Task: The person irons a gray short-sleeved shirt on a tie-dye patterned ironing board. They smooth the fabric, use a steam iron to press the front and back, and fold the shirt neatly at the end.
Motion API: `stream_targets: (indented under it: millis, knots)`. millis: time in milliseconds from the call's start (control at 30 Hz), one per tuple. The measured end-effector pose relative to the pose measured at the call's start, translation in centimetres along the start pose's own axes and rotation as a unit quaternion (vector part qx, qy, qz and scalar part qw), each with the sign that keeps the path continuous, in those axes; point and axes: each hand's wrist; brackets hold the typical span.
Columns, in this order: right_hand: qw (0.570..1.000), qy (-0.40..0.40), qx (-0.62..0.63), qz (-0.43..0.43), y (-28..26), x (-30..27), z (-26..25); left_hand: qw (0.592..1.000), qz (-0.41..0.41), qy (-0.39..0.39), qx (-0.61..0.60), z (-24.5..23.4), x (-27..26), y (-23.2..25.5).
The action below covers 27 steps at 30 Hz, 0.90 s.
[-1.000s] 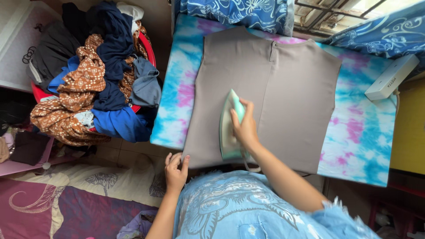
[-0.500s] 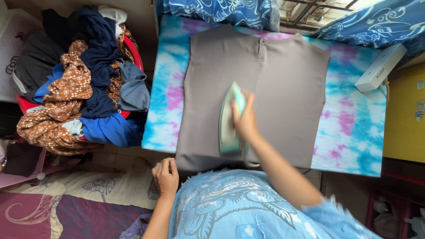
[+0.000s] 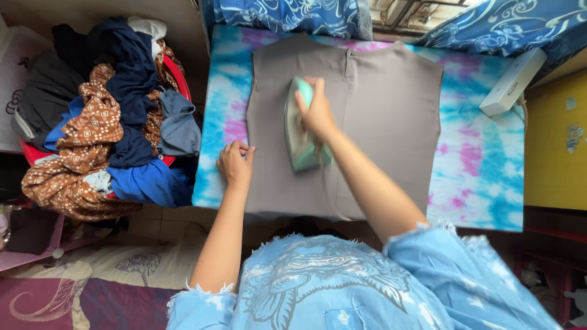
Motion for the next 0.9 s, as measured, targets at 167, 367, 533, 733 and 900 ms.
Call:
stream_targets:
  millis: [167,367,533,733,900]
  knots:
    - [0.986,-0.067,0.013,0.152,-1.8,-13.2,2.5,0.999,0.025,-0.009,-0.034,0.5,0.3,-1.7]
    - [0.999,-0.001,-0.017,0.035,-2.1,-12.6,6.0,0.989,-0.013,-0.075,-0.123,-0.4,1.5,-2.7]
    - [0.994,-0.024,-0.011,0.104,-3.6,-5.8,7.0,0.984,-0.020,-0.087,-0.152,-0.5,1.9,-2.8]
    - [0.990,0.033,-0.112,-0.079,0.1,-13.7,4.8,0.990,-0.031,-0.071,-0.118,-0.3,1.5,-2.5]
    - [0.979,0.063,-0.174,0.091,2.9,-12.9,-0.9,0.993,-0.008,-0.052,-0.107,0.2,1.7,-3.2]
Point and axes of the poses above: each hand's wrist, its own x-axis towards the middle knuckle, its own z-axis out of the palm, y = z × x, and after that the axes turned 2 degrees about -y, right-handed
